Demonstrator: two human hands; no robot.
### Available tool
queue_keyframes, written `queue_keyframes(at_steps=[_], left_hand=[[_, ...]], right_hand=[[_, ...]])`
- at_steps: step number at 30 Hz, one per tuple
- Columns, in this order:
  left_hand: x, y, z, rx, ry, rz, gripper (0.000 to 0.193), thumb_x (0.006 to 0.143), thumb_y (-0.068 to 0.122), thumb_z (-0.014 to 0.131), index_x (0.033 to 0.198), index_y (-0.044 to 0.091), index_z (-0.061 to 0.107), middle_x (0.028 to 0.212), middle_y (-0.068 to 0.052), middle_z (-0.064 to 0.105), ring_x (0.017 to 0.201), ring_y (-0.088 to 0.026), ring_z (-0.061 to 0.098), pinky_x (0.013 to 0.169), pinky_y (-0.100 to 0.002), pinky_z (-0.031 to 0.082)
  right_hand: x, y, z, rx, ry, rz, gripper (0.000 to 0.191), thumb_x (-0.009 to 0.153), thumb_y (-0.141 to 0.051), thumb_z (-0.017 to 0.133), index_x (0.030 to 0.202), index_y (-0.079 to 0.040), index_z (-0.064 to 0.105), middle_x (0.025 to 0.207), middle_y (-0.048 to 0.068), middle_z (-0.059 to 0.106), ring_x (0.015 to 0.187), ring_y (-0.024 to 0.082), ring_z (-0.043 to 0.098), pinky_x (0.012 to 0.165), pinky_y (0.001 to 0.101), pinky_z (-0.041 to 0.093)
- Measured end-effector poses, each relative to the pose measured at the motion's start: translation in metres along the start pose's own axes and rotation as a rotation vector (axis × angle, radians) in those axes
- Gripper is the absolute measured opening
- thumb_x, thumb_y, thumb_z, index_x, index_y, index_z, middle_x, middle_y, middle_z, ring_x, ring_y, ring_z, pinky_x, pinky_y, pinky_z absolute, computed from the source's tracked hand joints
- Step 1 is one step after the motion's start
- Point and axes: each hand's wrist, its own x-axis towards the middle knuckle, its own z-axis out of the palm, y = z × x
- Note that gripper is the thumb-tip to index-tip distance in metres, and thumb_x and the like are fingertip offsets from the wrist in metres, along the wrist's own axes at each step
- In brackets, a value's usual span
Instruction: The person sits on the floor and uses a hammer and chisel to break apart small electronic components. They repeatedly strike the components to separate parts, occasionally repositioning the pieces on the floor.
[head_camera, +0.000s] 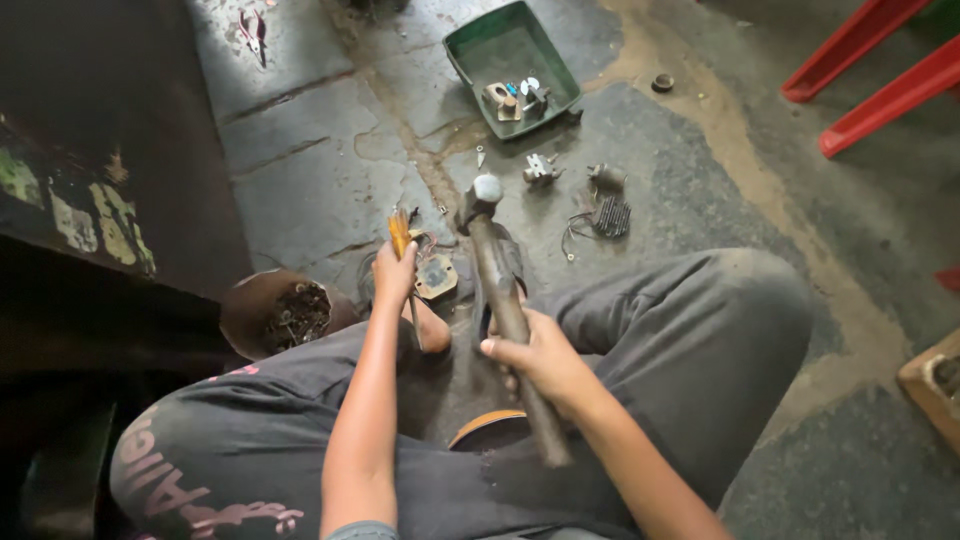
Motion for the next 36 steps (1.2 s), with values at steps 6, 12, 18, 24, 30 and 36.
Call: queue_keyframes(at_steps=[6, 12, 18, 24, 30, 36], left_hand=[[-0.009, -0.054, 0.019, 0.232, -0.091, 0.032, 0.04, 0.078, 0.016, 0.071, 0.105, -0.008, 0.055, 0.084, -0.028, 0.069, 0.074, -0.042, 0.074, 0.065, -0.049, 0.06], [0.014, -0.066, 0.055, 0.449, -0.105, 0.271, 0.052, 0.068, 0.012, 0.078, 0.108, -0.009, 0.053, 0.102, -0.036, 0.066, 0.099, -0.055, 0.063, 0.087, -0.055, 0.051], [0.022, -0.07, 0.092, 0.758, -0.326, -0.061, 0.062, 0.088, 0.033, 0.079, 0.134, 0.003, 0.049, 0.112, -0.033, 0.071, 0.104, -0.051, 0.069, 0.089, -0.057, 0.053], [0.045, -0.072, 0.095, 0.927, -0.458, -0.135, 0.102, 0.056, 0.045, 0.099, 0.13, 0.001, 0.045, 0.119, -0.029, 0.069, 0.111, -0.045, 0.068, 0.094, -0.051, 0.055], [0.034, -0.05, 0.105, 1.075, -0.548, -0.089, 0.093, 0.058, 0.035, 0.096, 0.13, 0.01, 0.043, 0.118, -0.024, 0.069, 0.107, -0.045, 0.069, 0.089, -0.053, 0.056], [0.035, -0.009, 0.161, 0.947, -0.591, 0.163, 0.087, 0.065, 0.026, 0.092, 0.135, 0.009, 0.042, 0.114, -0.026, 0.07, 0.106, -0.047, 0.067, 0.086, -0.054, 0.055]], right_hand=[[-0.036, 0.015, 0.007, 0.067, -0.085, 0.189, 0.057, 0.081, -0.021, 0.075, 0.129, -0.003, 0.051, 0.072, 0.003, 0.058, 0.047, 0.012, 0.056, 0.041, 0.0287, 0.048], [-0.045, 0.046, -0.007, 0.291, -0.206, 0.322, 0.058, 0.082, -0.021, 0.076, 0.13, 0.001, 0.053, 0.073, 0.002, 0.056, 0.052, 0.01, 0.057, 0.046, 0.0273, 0.05], [-0.046, 0.065, -0.001, 0.458, -0.144, 0.369, 0.069, 0.084, -0.015, 0.074, 0.144, -0.004, 0.042, 0.082, 0.0, 0.056, 0.059, 0.008, 0.059, 0.053, 0.0243, 0.05], [-0.066, 0.078, -0.001, 0.559, -0.065, 0.384, 0.083, 0.085, -0.008, 0.072, 0.158, -0.007, 0.03, 0.087, 0.0, 0.054, 0.065, 0.007, 0.057, 0.058, 0.0233, 0.049], [-0.077, 0.073, -0.01, 0.621, -0.02, 0.299, 0.079, 0.088, -0.007, 0.072, 0.155, -0.002, 0.033, 0.086, 0.003, 0.053, 0.068, 0.009, 0.058, 0.061, 0.0234, 0.049], [-0.083, 0.076, -0.026, 0.661, 0.105, 0.393, 0.08, 0.082, -0.013, 0.071, 0.154, -0.006, 0.035, 0.083, 0.002, 0.053, 0.061, 0.01, 0.058, 0.056, 0.0232, 0.049]])
